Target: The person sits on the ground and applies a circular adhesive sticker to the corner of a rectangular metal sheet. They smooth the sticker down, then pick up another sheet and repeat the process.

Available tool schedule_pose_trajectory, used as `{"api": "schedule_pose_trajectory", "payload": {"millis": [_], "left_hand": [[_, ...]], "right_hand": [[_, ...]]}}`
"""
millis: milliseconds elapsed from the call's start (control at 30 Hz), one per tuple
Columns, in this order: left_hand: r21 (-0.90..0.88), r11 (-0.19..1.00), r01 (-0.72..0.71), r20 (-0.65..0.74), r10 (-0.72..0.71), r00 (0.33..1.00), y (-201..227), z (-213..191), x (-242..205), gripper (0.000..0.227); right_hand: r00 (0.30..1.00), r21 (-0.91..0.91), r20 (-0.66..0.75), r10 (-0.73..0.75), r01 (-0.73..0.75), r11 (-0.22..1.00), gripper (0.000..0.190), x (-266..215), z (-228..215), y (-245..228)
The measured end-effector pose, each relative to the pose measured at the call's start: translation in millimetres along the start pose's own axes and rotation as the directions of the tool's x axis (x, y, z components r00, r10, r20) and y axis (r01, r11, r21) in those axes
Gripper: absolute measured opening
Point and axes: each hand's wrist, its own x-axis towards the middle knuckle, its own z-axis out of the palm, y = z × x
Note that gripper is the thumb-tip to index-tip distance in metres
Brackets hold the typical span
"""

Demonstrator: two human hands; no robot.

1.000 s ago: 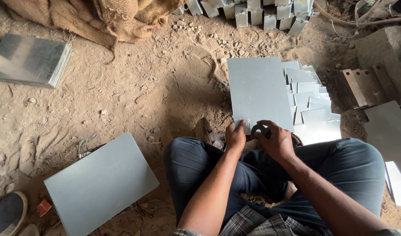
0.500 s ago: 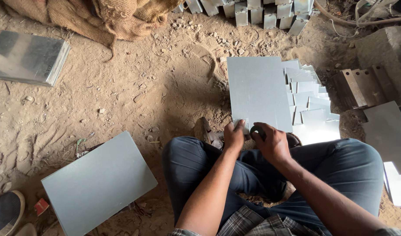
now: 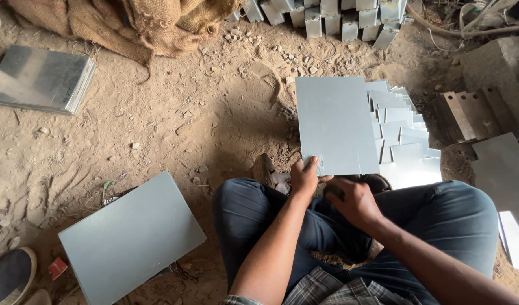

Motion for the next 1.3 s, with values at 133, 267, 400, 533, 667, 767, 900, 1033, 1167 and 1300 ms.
{"api": "schedule_pose_trajectory", "payload": {"millis": [133,267,400,533,667,767,900,1033,1167,1300], "left_hand": [[-0.127,0.99,0.063,0.04,-0.058,0.998,5,1,-5,0.035],[-0.202,0.976,0.08,0.067,-0.068,0.995,9,2,-8,0.035],[-0.219,0.973,0.075,0.086,-0.057,0.995,8,1,-8,0.037],[-0.153,0.986,0.057,0.04,-0.052,0.998,4,0,-5,0.032],[-0.219,0.974,0.064,0.038,-0.057,0.998,4,2,-3,0.027],[-0.277,0.958,0.079,0.037,-0.071,0.997,6,3,-3,0.026],[-0.227,0.972,0.06,0.018,-0.057,0.998,-1,2,-1,0.026],[-0.181,0.983,0.002,0.008,0.0,1.0,-8,1,1,0.03],[-0.081,0.996,0.045,-0.035,-0.048,0.998,-3,1,-1,0.027],[-0.299,0.945,0.13,0.005,-0.134,0.991,2,1,-5,0.021]], "right_hand": [[0.993,0.006,-0.057,0.104,-0.103,0.995,0.042,2,-21,-1],[0.994,0.044,-0.092,0.06,-0.056,0.997,0.048,35,-38,-8],[0.994,0.077,-0.082,0.07,-0.064,0.995,0.041,45,-27,-15],[0.976,0.012,-0.214,-0.027,0.03,0.999,0.038,36,-6,-11],[0.942,-0.014,-0.305,-0.138,0.14,0.99,0.033,54,5,-1],[0.924,-0.036,-0.335,-0.183,0.182,0.983,0.03,72,7,0],[0.913,-0.003,-0.363,-0.185,0.197,0.98,0.029,72,10,1],[0.948,-0.02,-0.289,-0.135,0.135,0.991,0.032,49,11,2],[0.955,-0.011,-0.26,-0.14,0.142,0.99,0.032,58,7,2],[0.949,0.005,-0.273,-0.157,0.165,0.986,0.03,76,8,0]]}}
